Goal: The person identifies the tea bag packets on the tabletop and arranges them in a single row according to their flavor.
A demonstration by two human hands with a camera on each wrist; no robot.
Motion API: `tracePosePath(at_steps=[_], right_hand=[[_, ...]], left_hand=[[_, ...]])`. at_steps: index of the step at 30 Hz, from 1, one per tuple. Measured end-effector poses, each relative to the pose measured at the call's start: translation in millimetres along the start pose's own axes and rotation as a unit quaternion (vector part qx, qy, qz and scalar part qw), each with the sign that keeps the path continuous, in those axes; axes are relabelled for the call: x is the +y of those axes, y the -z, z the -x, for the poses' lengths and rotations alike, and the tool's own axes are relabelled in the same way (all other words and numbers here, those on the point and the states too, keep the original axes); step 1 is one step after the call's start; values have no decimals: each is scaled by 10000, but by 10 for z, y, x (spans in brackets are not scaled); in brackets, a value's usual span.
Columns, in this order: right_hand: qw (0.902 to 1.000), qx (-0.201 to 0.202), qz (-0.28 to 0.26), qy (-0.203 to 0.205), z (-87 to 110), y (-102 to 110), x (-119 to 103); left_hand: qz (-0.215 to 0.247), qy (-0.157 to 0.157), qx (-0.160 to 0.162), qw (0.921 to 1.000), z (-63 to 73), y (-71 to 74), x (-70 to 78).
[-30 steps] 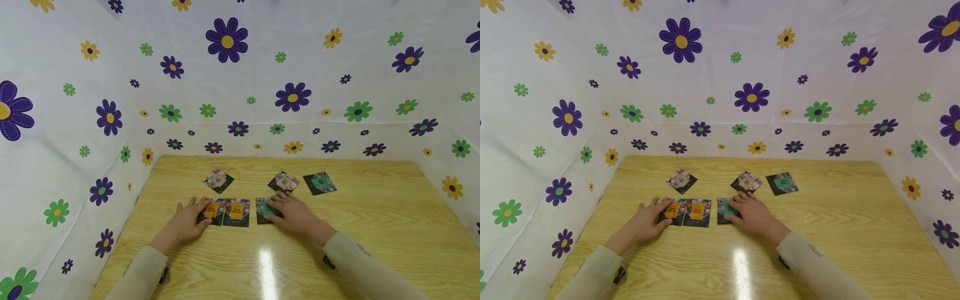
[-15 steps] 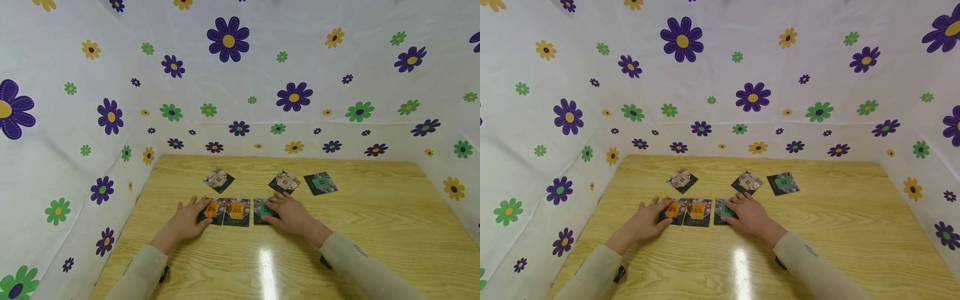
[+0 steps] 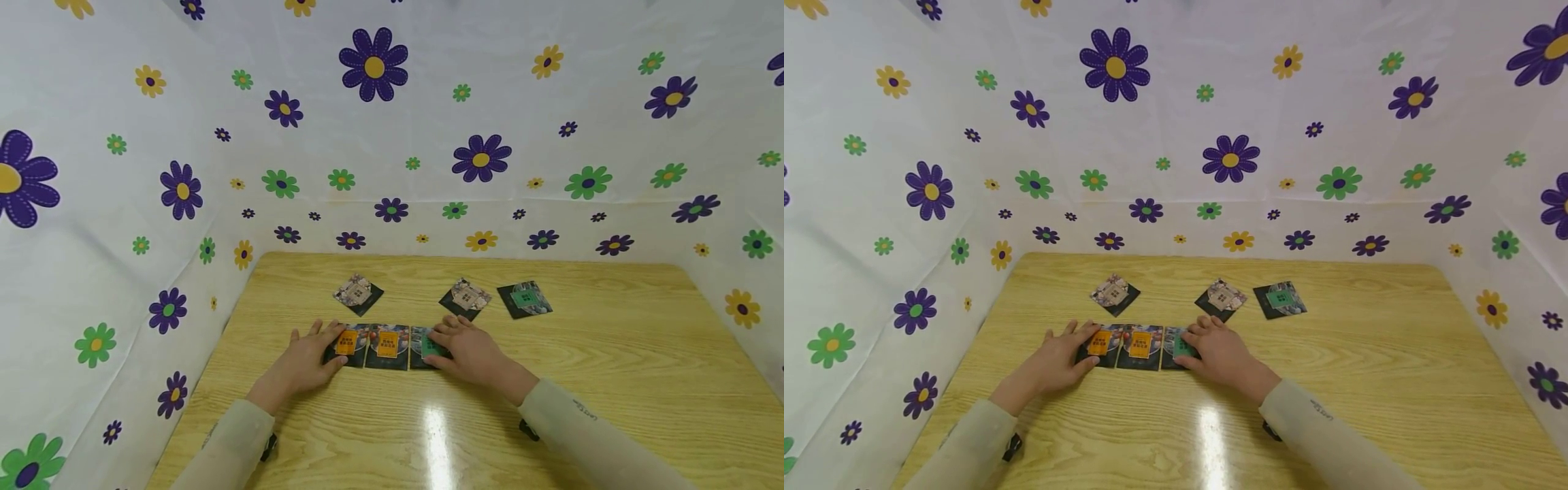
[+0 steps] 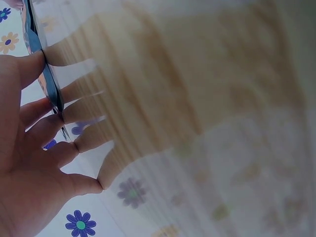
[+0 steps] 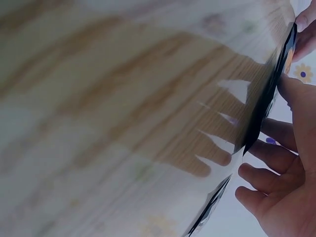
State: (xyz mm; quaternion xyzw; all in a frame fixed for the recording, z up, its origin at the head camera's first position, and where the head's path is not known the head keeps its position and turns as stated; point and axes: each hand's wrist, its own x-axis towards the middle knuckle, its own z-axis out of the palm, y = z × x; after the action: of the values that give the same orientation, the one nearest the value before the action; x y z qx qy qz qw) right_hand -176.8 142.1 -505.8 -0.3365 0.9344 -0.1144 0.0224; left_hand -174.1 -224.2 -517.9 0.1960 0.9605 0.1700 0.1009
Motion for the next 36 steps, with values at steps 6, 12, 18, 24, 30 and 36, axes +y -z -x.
tracePosePath(at_steps=[6, 12, 18, 24, 30, 36], right_hand=[[10000, 70, -3, 26, -6, -7, -12], [9999, 107, 26, -16, -2, 1, -8], [9985, 37, 41, -541, 25, 107, 98], [9927, 208, 220, -1170, 58, 193, 438], [9834, 316, 222, -1773, 148, 296, 781], [9716, 348, 99, -2337, 273, 364, 1043]], left_hand=[[6, 16, -29, 10000, -11, -8, -3], [14, 61, -62, 10000, -16, -1, 16], [22, 101, -84, 9999, -11, 3, 32], [-3, 119, -79, 9999, -2, 7, 30], [-55, 44, -71, 9999, 4, 0, 24], [-29, -17, 22, 10000, 5, -21, 16]])
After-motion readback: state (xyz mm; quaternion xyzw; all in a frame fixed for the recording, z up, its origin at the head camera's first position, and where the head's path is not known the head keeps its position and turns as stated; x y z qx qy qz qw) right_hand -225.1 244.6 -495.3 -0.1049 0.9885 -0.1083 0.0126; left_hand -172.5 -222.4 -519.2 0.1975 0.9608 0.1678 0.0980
